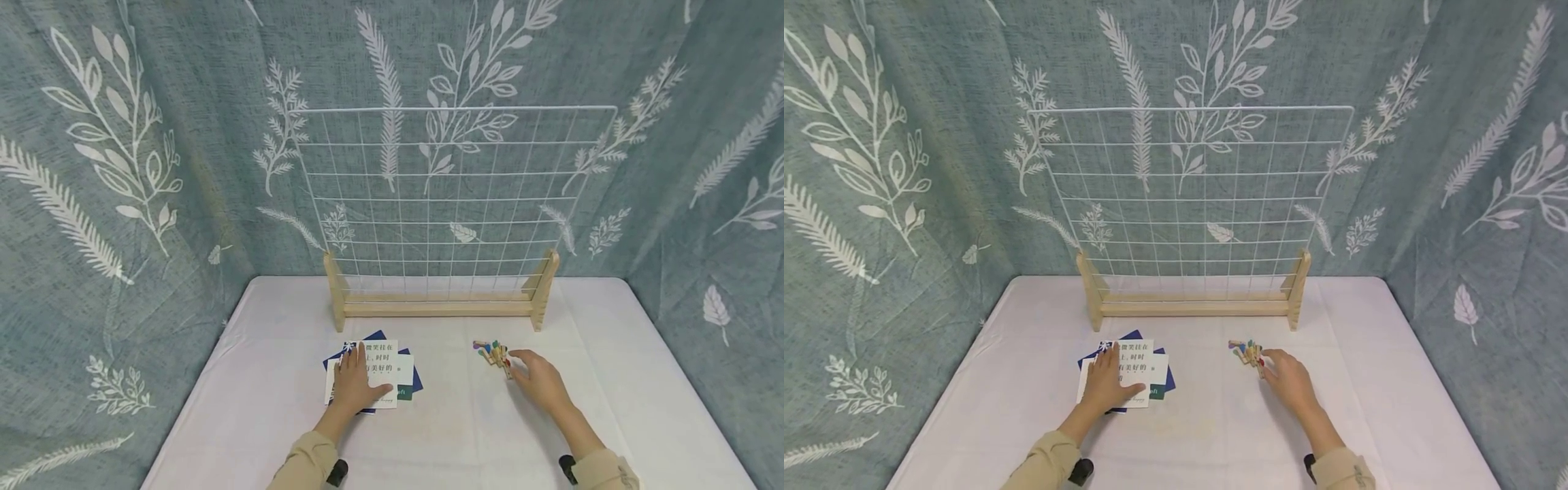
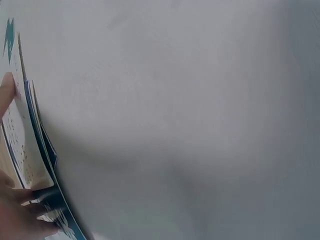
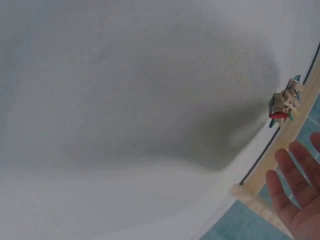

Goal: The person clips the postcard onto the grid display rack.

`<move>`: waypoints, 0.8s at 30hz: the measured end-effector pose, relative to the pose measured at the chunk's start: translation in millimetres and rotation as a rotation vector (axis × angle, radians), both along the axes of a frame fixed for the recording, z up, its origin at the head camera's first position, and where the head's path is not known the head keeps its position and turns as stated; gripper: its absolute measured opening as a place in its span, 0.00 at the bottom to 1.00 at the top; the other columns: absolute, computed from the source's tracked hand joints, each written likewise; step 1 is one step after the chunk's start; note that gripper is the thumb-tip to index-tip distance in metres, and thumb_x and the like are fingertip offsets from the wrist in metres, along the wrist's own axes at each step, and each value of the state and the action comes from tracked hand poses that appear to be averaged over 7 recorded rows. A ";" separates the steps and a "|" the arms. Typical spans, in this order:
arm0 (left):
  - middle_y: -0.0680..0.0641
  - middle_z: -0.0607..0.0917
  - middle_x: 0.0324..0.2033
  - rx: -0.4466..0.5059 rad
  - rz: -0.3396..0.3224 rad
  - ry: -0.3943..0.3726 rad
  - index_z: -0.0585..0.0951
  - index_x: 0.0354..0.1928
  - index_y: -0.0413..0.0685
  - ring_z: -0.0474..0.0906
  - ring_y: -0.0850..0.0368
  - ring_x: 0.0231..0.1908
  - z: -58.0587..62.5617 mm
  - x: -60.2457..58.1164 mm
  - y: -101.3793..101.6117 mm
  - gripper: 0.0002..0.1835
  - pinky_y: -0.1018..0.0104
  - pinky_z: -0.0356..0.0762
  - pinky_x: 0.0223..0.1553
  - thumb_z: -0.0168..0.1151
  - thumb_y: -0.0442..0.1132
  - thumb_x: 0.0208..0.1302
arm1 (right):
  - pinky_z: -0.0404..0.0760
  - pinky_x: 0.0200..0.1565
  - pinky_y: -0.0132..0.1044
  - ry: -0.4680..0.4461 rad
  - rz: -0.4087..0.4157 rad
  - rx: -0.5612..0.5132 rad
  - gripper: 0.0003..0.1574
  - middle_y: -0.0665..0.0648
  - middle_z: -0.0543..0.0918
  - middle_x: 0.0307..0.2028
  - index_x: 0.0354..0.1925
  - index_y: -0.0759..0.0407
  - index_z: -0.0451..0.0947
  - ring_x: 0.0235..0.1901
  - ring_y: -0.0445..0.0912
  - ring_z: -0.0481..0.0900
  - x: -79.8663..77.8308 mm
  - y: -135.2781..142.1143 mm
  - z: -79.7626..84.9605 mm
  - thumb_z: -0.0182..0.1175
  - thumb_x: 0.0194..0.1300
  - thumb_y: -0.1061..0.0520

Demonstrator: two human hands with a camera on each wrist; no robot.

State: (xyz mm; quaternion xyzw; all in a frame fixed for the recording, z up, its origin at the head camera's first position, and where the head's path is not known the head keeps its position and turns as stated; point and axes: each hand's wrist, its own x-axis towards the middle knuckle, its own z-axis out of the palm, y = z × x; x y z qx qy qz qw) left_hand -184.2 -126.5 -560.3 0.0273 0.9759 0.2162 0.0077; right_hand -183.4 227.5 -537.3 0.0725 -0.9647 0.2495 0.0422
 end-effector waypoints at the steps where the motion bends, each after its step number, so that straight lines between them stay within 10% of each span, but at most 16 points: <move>1: 0.26 0.59 0.67 0.004 0.005 -0.010 0.54 0.68 0.28 0.53 0.28 0.67 0.5 -0.1 1.8 0.58 0.32 0.51 0.65 0.71 0.58 0.45 | 0.77 0.52 0.55 0.000 0.003 0.000 0.20 0.70 0.80 0.50 0.50 0.69 0.76 0.51 0.63 0.78 -0.7 0.1 0.2 0.61 0.59 0.62; 24: 0.25 0.53 0.68 0.146 0.097 -0.053 0.48 0.70 0.30 0.47 0.23 0.67 15.7 -5.5 20.8 0.62 0.27 0.44 0.64 0.79 0.40 0.38 | 0.80 0.49 0.53 -0.023 -0.003 0.068 0.18 0.70 0.81 0.47 0.48 0.69 0.77 0.47 0.62 0.80 -16.9 -5.7 -0.3 0.61 0.60 0.63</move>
